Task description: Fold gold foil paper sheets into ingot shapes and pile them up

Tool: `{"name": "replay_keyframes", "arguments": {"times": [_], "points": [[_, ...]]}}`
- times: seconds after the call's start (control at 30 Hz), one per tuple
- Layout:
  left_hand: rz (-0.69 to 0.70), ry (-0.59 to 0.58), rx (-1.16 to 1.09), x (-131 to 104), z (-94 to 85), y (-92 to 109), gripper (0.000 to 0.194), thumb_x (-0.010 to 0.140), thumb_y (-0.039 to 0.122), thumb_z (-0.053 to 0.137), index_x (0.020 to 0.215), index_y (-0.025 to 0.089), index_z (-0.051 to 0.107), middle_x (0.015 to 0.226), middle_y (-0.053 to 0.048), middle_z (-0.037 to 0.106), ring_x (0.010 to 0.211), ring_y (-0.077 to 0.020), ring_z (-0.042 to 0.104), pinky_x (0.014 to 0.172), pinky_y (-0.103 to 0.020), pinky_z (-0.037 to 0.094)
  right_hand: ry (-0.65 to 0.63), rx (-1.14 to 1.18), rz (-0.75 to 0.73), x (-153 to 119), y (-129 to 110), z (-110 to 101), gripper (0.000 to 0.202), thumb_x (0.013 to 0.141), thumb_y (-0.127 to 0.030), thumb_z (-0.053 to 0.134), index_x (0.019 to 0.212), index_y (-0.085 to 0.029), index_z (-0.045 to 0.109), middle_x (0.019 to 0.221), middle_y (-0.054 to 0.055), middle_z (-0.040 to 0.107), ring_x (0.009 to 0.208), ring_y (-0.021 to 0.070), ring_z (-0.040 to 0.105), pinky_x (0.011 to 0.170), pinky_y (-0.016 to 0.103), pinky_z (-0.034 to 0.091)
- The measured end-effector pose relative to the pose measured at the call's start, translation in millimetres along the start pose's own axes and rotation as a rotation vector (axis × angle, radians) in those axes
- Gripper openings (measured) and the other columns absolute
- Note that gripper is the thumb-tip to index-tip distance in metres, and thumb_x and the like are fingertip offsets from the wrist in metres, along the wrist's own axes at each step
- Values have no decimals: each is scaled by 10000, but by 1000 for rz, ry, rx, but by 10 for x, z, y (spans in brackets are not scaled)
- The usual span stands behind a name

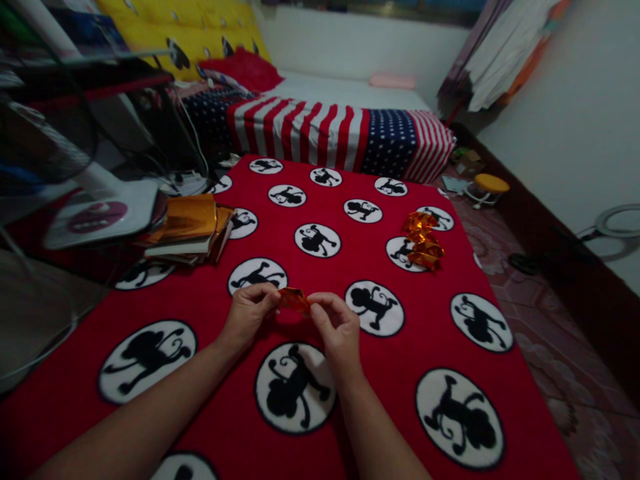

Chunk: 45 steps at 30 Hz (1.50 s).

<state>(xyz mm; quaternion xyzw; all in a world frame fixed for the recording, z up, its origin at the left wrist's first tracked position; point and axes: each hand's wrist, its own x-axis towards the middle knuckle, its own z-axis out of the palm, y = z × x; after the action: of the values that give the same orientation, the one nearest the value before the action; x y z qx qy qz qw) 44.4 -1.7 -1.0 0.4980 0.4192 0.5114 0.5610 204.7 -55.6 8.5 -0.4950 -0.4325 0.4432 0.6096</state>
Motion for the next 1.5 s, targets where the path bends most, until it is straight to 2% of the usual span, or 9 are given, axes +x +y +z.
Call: {"name": "replay_keyframes", "arguments": {"times": [0.23,0.47,0.63,0.77,0.9,1.13,1.23,1.37,1.5], "points": [[-5,-122,-148,-7,-25,-33,324,720,423,757,608,138,652,541,22,539,484,-63,436,470,-186,319,-75,208,160,29,24,-52,139,756,-321,745,853,-231,701,830,5,675,741,134,626,680,242,530],[30,-301,-227,-33,-37,7,365,682,473,772,593,131,677,586,-7,578,555,-86,501,535,-200,374,-367,369,396,85,-21,-177,229,667,-322,807,807,-189,684,720,-6,649,587,93,563,546,191,447],[31,-349,-195,-28,-39,3,347,686,458,773,601,134,682,612,-14,595,586,-96,522,559,-204,392,-454,355,467,75,-33,-225,162,682,-264,778,707,-168,650,680,-8,643,554,81,539,525,185,397],[52,-296,-68,-18,-36,16,301,678,412,791,627,132,696,612,-15,603,579,-98,516,548,-205,382,-323,179,378,83,-24,-203,178,705,-288,753,689,-169,622,615,-21,632,495,77,523,479,182,383],[103,-202,53,-10,-32,27,263,680,371,793,611,134,701,581,-14,604,550,-98,506,536,-210,375,-206,-42,254,91,-27,-171,214,727,-342,746,713,-177,611,597,-12,640,500,112,580,491,211,447],[107,-113,96,-10,-18,4,258,687,377,779,613,144,700,584,-16,617,555,-108,517,534,-213,392,-179,-319,-9,94,-90,-214,123,759,-290,722,761,-195,643,702,17,681,619,158,639,587,259,507],[85,-32,117,-10,-9,10,241,699,352,768,610,142,692,574,-5,612,551,-101,511,528,-201,391,-249,-358,-94,106,-112,-227,74,812,-269,669,785,-200,676,783,30,697,714,167,653,660,272,511],[67,18,138,-6,0,18,216,718,331,750,623,146,693,569,3,625,531,-94,511,524,-193,401,-283,-294,-101,101,-98,-197,101,829,-302,659,844,-207,692,886,47,701,808,183,662,722,291,517],[70,-1,141,-7,-2,1,235,720,347,751,621,143,689,567,6,618,523,-89,503,509,-189,394,-157,-227,14,73,-35,-134,145,767,-318,726,805,-202,647,731,14,682,641,157,647,604,262,518]]}}
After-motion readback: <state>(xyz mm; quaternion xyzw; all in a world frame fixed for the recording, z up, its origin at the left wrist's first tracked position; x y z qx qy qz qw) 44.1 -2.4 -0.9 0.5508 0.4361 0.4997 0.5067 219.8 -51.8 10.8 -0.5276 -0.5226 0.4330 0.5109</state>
